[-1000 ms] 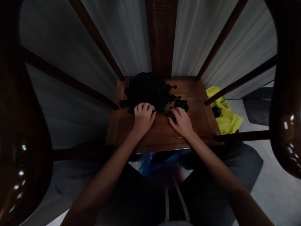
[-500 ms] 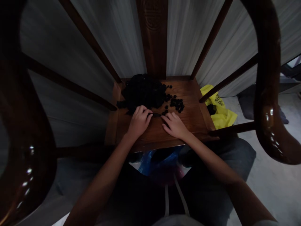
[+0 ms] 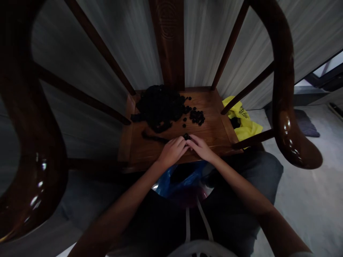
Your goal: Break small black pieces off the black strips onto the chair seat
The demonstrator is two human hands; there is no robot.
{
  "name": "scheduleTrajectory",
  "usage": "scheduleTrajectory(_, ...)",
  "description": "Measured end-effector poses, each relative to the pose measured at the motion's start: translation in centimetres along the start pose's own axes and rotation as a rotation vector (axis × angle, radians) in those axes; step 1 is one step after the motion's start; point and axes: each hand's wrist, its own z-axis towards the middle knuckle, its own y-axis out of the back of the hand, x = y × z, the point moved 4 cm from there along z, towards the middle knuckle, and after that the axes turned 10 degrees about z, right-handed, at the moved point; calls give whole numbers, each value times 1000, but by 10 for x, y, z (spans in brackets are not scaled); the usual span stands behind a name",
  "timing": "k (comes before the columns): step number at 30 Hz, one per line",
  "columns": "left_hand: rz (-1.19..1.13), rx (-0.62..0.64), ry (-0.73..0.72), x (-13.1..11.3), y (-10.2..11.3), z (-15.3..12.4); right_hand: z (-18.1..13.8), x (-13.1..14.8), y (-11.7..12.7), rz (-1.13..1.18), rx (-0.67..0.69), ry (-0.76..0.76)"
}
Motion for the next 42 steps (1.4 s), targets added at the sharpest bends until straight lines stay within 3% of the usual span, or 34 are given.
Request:
scheduleTrajectory(5,-125,10,37,-10,-5,4,12,-2,13,37,-66,-30)
scheduleTrajectory(9,-348,1,208,-1,-6,4,16,-2,19,-3,-43,-62)
scheduleTrajectory(14,-488,-93,383,8,-13,3,13,0,17,-141,-40,37)
scheduleTrajectory(16,-510,-96,393,9,-17,4,12,-3,16,-101,-88,11)
scheduleTrajectory(20,-519,-154,415,13,-19,7,8,-9,19,-72,-347,-4)
scheduleTrajectory(22,-509,-167,429,13,-20,7,7,-8,18,-95,-411,12)
scheduleTrajectory(28,-533,-193,497,14,-25,4,11,-10,15,53,-303,-70)
scheduleTrajectory(34,-555,-200,520,15,-24,5,14,-16,20,218,-360,-182)
scheduleTrajectory(42,-521,-191,443,12,-17,10,12,-15,19,254,-476,-131)
